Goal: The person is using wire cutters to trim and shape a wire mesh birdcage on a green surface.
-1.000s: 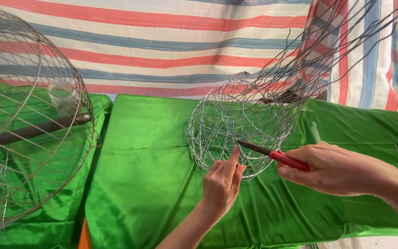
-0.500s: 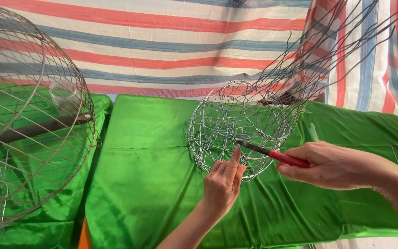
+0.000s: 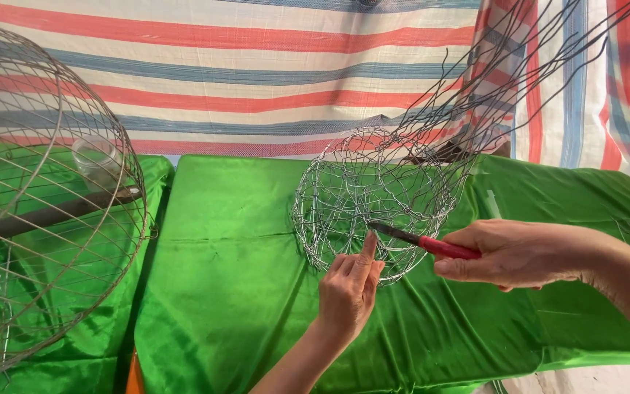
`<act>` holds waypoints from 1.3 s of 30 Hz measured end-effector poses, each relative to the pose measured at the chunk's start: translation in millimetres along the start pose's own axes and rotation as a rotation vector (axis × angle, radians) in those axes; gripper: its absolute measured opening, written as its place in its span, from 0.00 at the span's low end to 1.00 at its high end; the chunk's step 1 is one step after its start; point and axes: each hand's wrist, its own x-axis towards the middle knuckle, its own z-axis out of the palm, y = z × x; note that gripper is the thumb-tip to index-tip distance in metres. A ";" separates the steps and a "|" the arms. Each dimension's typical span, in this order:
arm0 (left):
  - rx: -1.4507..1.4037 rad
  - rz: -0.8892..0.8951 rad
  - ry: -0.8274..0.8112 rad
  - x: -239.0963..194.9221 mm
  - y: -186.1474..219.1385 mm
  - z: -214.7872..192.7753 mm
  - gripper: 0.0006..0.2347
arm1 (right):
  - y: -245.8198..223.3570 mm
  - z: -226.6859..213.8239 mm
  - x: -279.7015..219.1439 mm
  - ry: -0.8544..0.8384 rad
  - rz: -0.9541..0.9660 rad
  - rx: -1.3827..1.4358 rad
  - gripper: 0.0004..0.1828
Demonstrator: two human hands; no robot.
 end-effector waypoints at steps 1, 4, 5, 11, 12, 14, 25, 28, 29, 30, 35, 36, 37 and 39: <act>-0.002 -0.002 0.003 0.1 0.3 -0.6 0.29 | -2.4 -2.7 -1.0 -0.018 0.013 -0.015 0.24; -0.008 -0.020 0.000 -2.1 -2.3 1.6 0.29 | -10.9 -7.6 -5.3 -0.039 0.031 -0.054 0.21; -0.007 -0.021 -0.001 -1.8 -1.9 0.9 0.29 | -9.7 -6.7 -4.2 -0.040 0.030 -0.053 0.21; 0.006 0.011 -0.031 7.4 -0.4 -7.4 0.27 | -2.0 19.4 1.5 0.155 -0.028 -0.255 0.25; -0.036 -0.028 -0.022 10.0 1.1 -8.9 0.20 | -6.1 26.5 -2.1 0.187 -0.009 -0.252 0.24; -0.080 -0.068 -0.014 18.2 4.1 -11.8 0.15 | -0.9 40.6 1.6 0.217 0.011 -0.249 0.23; 0.177 -0.056 -0.077 27.9 -5.6 -5.3 0.13 | 22.8 86.3 26.2 0.547 -0.064 -0.322 0.21; 0.239 -0.048 -0.082 31.9 -6.2 -6.3 0.13 | 29.5 98.6 33.9 0.645 -0.081 -0.377 0.21; 0.239 -0.048 -0.083 31.9 -7.5 -5.8 0.13 | 30.5 102.4 35.9 0.645 -0.080 -0.376 0.21; 0.254 -0.053 -0.094 32.0 -9.0 -5.3 0.12 | 31.5 106.0 38.1 0.692 -0.080 -0.425 0.22; 0.277 -0.078 -0.149 38.0 -10.5 -6.4 0.13 | 32.3 118.8 43.0 0.821 -0.054 -0.557 0.22; 0.290 -0.077 -0.151 39.3 -10.1 -6.9 0.12 | 32.6 121.6 43.4 0.900 -0.044 -0.658 0.21; 0.303 -0.076 -0.154 40.7 -9.8 -7.5 0.11 | 32.8 124.3 43.8 0.978 -0.032 -0.759 0.20; 0.271 -0.071 -0.178 43.7 -7.4 -10.1 0.12 | 32.6 128.0 44.5 1.073 -0.038 -0.842 0.21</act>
